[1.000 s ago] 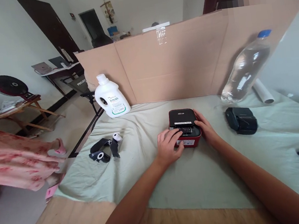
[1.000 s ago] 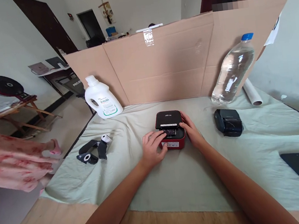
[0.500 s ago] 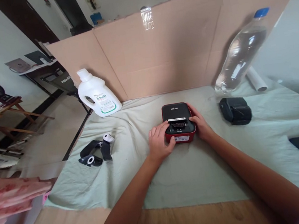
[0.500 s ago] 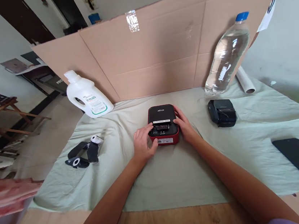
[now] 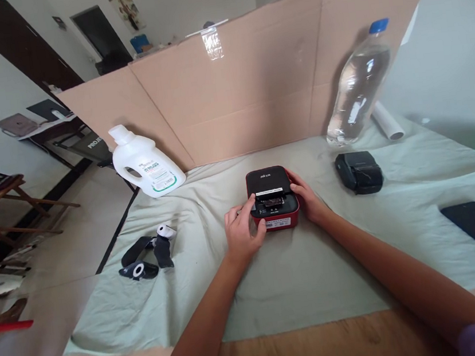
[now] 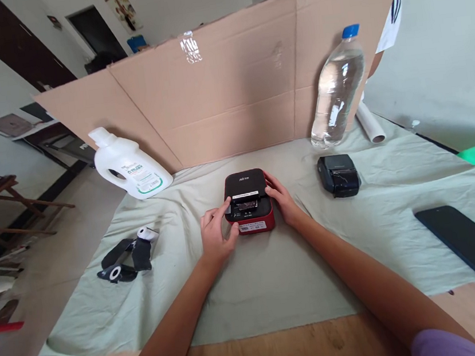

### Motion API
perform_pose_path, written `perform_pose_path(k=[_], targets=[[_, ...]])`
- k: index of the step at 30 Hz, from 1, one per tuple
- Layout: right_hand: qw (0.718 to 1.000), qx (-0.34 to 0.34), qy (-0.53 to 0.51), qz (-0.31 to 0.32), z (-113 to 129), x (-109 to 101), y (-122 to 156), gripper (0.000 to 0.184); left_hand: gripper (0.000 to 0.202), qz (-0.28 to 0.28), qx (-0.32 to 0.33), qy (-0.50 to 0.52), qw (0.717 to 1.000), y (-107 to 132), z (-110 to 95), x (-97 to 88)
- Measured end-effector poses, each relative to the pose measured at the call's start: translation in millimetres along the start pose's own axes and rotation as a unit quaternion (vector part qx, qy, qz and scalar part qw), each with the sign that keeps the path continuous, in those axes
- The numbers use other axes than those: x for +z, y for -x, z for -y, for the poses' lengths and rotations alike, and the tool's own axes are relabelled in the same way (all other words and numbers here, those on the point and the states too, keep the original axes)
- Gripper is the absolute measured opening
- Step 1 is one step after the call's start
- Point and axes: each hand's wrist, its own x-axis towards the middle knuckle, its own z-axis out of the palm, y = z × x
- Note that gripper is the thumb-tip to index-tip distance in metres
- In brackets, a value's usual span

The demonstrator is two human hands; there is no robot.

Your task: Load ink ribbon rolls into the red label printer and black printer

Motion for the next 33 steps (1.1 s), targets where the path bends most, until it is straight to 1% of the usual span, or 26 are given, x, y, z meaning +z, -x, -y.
perform_pose_path(k=[5, 10, 12, 16, 20, 24, 28, 33], targets=[[0.998, 0.015, 0.054, -0.003, 0.5, -3.5, -2.3, 0.068, 0.051, -0.002, -0.002, -0.021, 1.000, -3.5, -0.6, -3.6], [0.994, 0.037, 0.102, -0.018, 3.7, -3.3, -4.0, 0.071, 0.043, 0.004, -0.006, -0.002, 1.000, -6.8, 0.3, -2.3], [0.993, 0.035, 0.111, -0.022, 3.9, -2.9, -3.9, 0.070, 0.042, 0.001, -0.003, 0.005, 1.000, -7.0, 0.5, -0.2], [0.996, 0.010, 0.089, -0.010, -0.8, -3.9, -2.5, 0.070, 0.042, -0.007, -0.006, 0.017, 1.000, -5.7, 2.7, 3.3], [0.997, 0.011, 0.075, -0.007, -4.9, -4.2, -1.1, 0.072, 0.037, -0.037, 0.003, 0.037, 0.999, -7.2, 9.7, 2.2], [0.998, 0.012, 0.069, -0.005, -2.0, -2.7, -0.1, 0.075, 0.033, -0.022, 0.004, 0.040, 0.999, -12.7, 16.7, -3.0], [0.998, 0.022, 0.053, -0.008, 0.0, -3.2, -1.3, 0.070, 0.031, -0.017, 0.003, 0.050, 0.999, -15.7, 18.5, -5.3], [0.999, 0.013, -0.031, -0.008, -4.4, -6.8, -5.9, 0.058, 0.026, -0.016, -0.011, 0.061, 0.998, -15.9, 20.3, -2.3]])
